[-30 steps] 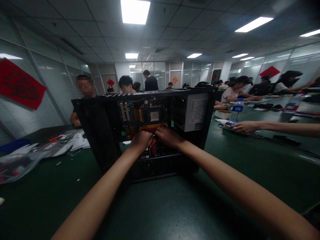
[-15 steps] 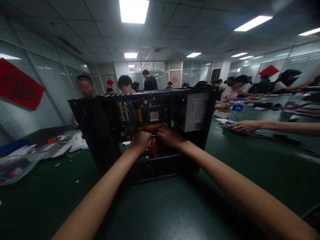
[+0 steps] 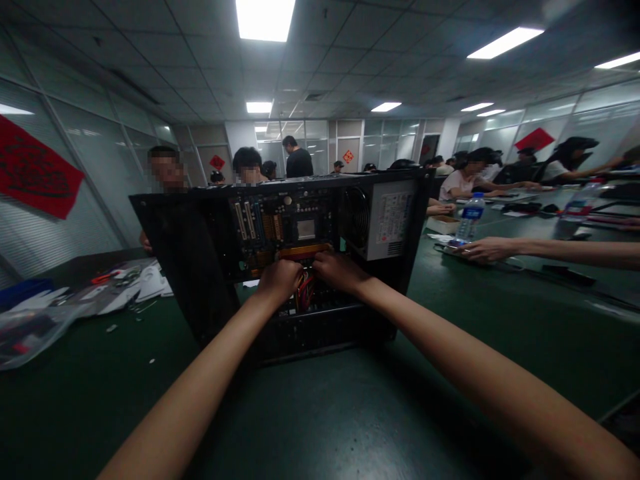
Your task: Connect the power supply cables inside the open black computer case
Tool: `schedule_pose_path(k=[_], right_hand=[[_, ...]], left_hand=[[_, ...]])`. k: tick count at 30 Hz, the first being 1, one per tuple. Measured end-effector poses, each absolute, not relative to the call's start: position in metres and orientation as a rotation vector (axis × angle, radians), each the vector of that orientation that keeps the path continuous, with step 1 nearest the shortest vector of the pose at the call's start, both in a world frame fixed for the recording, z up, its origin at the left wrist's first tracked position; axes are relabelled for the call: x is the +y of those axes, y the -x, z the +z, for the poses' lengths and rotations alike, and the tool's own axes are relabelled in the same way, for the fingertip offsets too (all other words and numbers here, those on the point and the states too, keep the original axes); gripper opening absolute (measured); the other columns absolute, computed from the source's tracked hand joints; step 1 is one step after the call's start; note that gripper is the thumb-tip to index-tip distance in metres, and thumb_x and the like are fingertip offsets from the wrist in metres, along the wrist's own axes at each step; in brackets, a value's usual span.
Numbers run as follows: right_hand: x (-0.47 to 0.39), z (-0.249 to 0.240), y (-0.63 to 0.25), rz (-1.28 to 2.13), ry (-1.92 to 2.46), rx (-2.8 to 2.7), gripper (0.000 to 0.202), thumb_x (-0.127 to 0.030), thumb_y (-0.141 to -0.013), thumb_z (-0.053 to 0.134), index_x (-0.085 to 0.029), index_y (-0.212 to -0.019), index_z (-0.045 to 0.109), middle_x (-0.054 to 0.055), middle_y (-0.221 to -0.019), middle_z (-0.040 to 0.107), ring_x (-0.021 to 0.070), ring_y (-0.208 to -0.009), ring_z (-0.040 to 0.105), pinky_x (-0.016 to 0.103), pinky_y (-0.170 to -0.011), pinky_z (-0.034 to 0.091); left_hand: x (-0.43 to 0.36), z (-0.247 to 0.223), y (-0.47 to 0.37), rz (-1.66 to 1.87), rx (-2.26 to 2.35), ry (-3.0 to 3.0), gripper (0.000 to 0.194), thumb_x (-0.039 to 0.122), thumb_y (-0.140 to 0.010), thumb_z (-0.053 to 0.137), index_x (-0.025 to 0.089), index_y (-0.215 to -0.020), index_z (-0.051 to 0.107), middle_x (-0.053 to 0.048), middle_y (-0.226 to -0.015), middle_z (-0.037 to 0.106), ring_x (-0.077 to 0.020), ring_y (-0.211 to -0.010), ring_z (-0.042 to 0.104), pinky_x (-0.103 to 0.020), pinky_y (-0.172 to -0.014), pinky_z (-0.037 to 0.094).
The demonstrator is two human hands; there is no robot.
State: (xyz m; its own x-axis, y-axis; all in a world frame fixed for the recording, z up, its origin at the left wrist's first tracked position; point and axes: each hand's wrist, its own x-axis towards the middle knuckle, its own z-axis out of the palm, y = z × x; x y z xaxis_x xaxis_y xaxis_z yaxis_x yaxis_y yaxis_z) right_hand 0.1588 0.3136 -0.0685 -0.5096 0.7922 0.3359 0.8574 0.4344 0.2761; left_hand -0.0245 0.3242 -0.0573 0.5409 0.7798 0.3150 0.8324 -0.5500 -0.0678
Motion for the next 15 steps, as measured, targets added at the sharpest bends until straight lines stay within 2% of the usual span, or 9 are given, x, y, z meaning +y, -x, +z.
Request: schedule_pose_path(k=[15], right_hand=[[0.3078,-0.0672,-0.1561,-0.646,1.499,-2.496,0.024,-0.018,-0.097,0.045,-0.012,-0.105,0.067,0.014,-0.109,0.066,0.0233,-0.098,0.063,0.029,-0.074,0.047]], left_hand=[[0.3236,-0.0569,0.0239,-0.350,-1.368,2.540,0.030,0.028,-0.093,0.045,0.022,-0.095,0.074,-0.010,-0.097,0.075,-0.0252,-0.089,0.070,-0.032,-0.073,0.050]])
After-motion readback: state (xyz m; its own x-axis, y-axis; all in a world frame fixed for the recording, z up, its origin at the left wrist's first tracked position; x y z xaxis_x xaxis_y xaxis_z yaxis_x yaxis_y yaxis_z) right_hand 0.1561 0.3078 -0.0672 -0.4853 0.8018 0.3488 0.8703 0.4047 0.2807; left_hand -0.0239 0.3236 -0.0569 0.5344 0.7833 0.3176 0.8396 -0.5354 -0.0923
